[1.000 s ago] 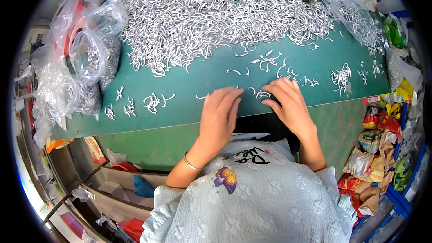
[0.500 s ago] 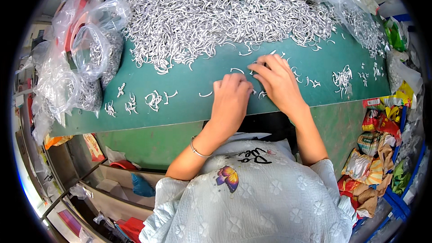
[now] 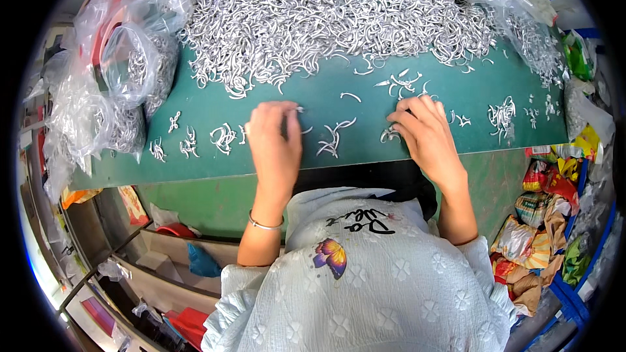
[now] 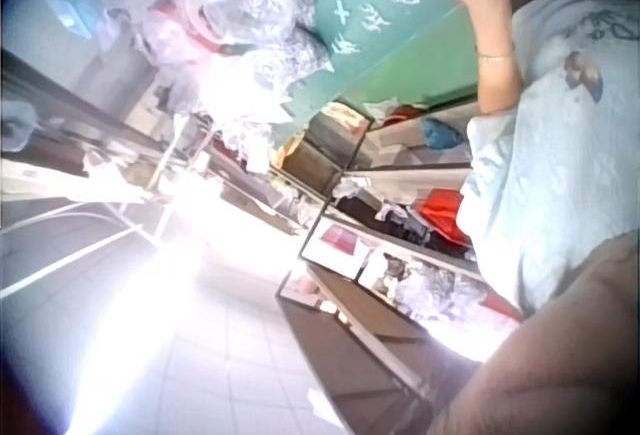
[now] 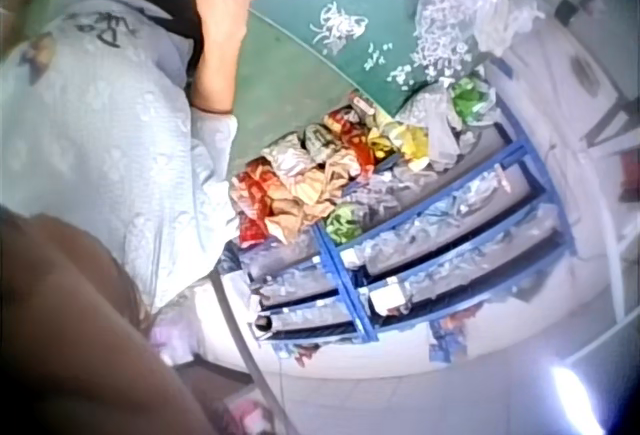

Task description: The person sorts small, curved metal parts by hand on a green work table, picking them up from a pile and arranging them into smaller groups.

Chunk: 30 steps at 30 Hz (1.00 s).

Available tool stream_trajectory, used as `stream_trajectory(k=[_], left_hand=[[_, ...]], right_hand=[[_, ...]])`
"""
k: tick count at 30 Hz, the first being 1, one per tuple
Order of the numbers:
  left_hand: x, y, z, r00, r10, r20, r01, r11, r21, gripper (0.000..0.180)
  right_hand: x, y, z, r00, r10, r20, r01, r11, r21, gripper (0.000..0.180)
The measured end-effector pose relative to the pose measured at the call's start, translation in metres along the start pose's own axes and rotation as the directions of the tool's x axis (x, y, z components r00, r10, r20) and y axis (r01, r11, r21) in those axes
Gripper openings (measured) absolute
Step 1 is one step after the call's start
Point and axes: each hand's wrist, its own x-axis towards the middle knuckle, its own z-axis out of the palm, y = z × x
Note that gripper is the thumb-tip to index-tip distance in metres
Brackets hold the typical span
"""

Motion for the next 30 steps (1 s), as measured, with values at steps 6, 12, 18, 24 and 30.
stream_trajectory(k=[6,12,18,24,30], left_hand=[[-0.009,0.045,0.023,0.988,0.091,0.126,-0.078,0.991,-0.107,0.016],[0.001,0.011,0.006,1.000,-0.006,0.022,0.006,0.999,0.035,0.015],[-0.008,-0.011,-0.006,0.993,-0.096,-0.065,0.097,0.995,0.024,0.016],[-0.014,-0.020,-0.016,0.977,-0.169,-0.133,0.171,0.985,0.000,0.014],[-0.024,-0.025,-0.025,0.973,-0.121,-0.194,0.133,0.990,0.051,0.019]], right_hand=[[-0.004,0.004,-0.004,1.000,0.007,0.001,-0.007,1.000,-0.007,0.017],[-0.003,0.000,0.008,0.997,0.003,-0.072,-0.007,0.998,-0.059,0.020],[0.005,-0.003,0.003,0.997,-0.067,0.036,0.069,0.996,-0.058,0.021],[0.019,-0.012,0.007,0.992,0.041,-0.118,-0.025,0.990,0.136,0.015],[0.053,-0.054,0.042,0.999,-0.018,-0.049,0.037,0.907,0.418,0.015]])
